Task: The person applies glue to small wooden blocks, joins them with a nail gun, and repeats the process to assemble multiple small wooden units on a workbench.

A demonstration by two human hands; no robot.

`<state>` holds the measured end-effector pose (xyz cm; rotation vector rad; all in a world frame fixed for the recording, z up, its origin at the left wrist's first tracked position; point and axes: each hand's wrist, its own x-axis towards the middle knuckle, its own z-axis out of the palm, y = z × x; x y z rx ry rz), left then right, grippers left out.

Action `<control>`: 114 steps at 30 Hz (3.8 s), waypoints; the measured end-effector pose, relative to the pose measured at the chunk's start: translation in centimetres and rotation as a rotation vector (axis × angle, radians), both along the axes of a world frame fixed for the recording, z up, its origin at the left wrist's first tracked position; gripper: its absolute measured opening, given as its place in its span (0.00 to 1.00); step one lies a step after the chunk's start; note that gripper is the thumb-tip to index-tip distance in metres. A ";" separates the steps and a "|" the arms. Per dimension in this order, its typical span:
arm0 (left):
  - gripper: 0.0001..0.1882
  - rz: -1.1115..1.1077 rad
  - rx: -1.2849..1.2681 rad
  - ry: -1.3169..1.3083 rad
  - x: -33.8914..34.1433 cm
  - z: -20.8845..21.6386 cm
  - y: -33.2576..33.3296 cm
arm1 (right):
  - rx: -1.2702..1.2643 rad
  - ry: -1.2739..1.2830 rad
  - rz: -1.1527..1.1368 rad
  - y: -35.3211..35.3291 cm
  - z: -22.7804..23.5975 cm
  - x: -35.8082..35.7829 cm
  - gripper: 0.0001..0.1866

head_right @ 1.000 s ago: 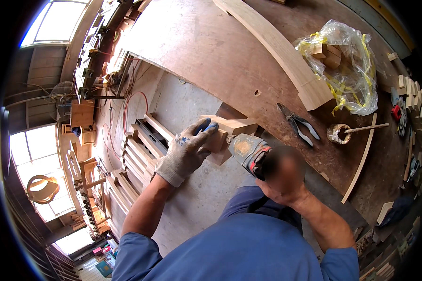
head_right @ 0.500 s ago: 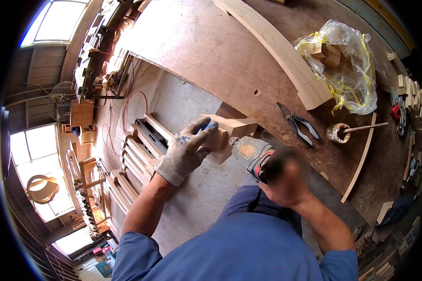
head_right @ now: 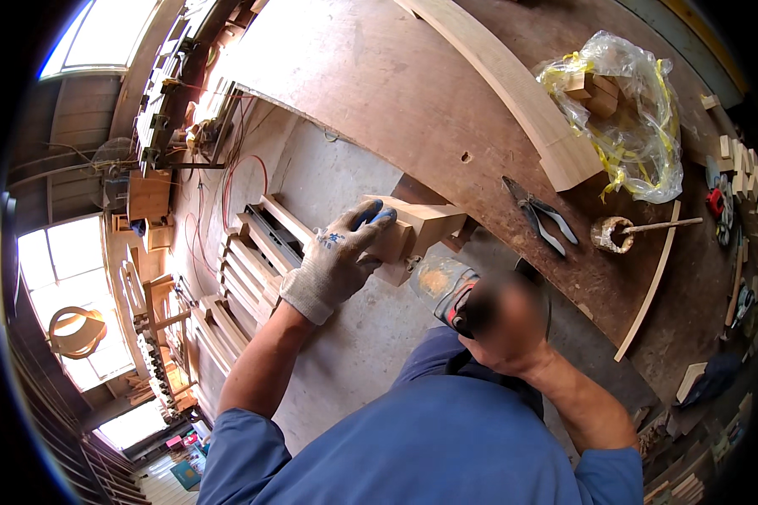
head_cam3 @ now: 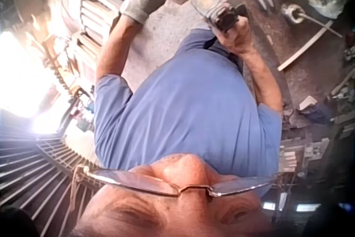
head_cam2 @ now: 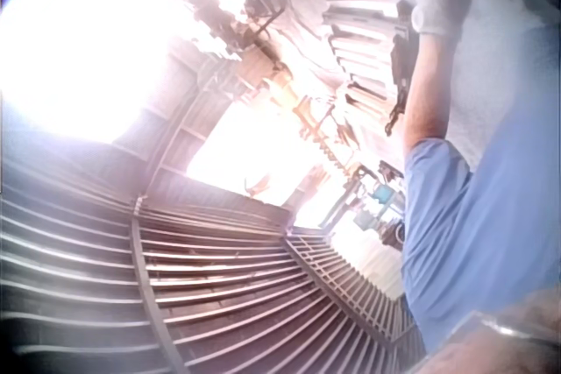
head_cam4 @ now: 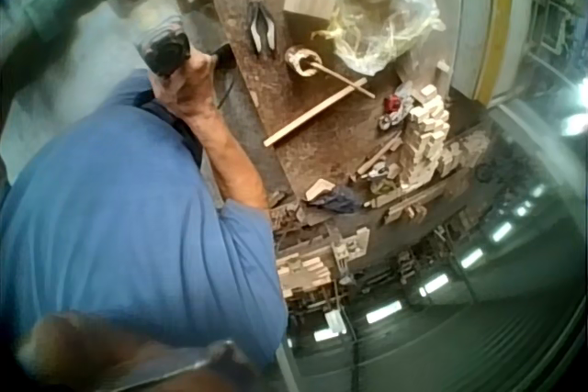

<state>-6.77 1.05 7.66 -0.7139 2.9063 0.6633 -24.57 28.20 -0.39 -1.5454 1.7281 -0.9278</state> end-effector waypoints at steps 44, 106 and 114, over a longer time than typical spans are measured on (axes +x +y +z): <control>0.43 0.034 0.011 -0.003 0.1 0.3 0.5 | 0.304 -0.099 -0.106 4.3 -0.6 -1.2 0.41; 0.36 0.631 0.744 0.316 3.0 -5.4 -0.7 | -0.280 0.122 0.063 -0.7 2.4 -0.2 0.32; 0.36 0.648 0.728 0.272 2.5 -5.3 -0.8 | -0.264 0.240 -0.122 -1.5 2.8 0.1 0.12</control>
